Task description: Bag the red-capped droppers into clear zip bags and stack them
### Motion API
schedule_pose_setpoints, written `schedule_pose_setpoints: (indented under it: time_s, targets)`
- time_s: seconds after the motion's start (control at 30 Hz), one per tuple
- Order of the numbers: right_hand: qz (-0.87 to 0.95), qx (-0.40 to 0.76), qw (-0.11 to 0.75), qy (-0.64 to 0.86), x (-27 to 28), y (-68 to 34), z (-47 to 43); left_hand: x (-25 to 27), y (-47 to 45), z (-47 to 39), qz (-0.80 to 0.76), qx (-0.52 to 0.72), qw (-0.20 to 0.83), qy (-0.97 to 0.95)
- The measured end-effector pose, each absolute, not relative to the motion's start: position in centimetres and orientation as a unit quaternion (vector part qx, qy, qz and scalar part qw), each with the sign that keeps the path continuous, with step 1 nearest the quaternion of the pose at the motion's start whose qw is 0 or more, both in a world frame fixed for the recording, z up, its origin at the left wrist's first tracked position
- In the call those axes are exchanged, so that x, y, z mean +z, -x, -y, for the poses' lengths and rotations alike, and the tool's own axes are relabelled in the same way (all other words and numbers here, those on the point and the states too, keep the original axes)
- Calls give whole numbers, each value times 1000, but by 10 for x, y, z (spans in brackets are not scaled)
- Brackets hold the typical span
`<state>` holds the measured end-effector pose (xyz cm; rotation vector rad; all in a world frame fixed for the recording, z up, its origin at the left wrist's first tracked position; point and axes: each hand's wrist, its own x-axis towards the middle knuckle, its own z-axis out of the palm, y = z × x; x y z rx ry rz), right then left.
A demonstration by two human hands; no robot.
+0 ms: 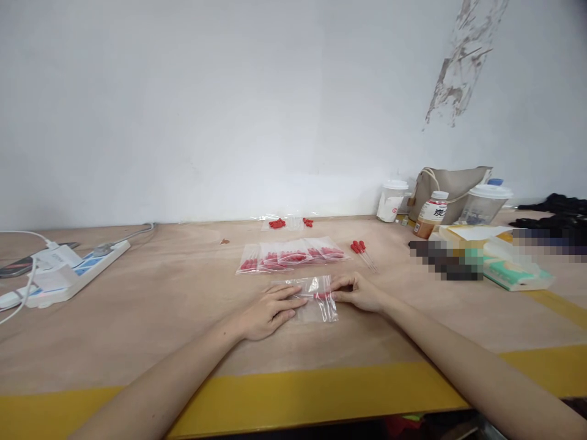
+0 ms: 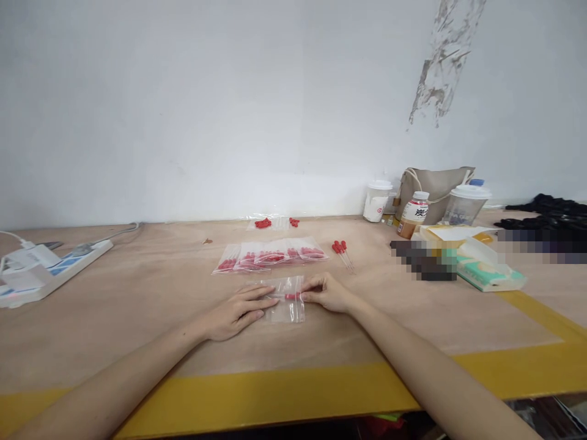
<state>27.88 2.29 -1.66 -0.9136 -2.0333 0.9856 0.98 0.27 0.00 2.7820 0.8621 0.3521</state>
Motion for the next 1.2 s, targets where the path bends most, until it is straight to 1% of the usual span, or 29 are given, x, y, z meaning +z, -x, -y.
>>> schedule_pose_setpoints:
  time_s: [0.17, 0.37, 0.47, 0.73, 0.83, 0.93, 1.1, 1.13, 1.2]
  targets:
    - [751, 403, 360, 380, -22, -265, -20, 1, -10, -1, -287, 127, 106, -943]
    - [680, 437, 395, 438, -27, -278, -30, 2, -1, 0, -351, 214, 154, -899]
    - [698, 437, 373, 428, -26, -289, -34, 0, 6, -4, -367, 210, 169, -890]
    - [759, 414, 333, 377, -21, -286, -25, -3, 7, -8, -352, 195, 150, -903]
    - [745, 394, 342, 416, -23, -280, -25, -2, 6, -7, -347, 200, 148, -904]
    - [719, 353, 375, 465, -27, -277, -28, -1, 6, -7, -348, 199, 146, -904]
    - [700, 342, 410, 475, -35, -289, -39, -3, 7, -8, -352, 176, 145, -908]
    - [696, 329, 409, 490, -36, -294, -42, -3, 6, -9, -354, 172, 143, -908]
    - [691, 267, 401, 539, -34, -308, -50, -4, 6, -8, -362, 169, 136, -907]
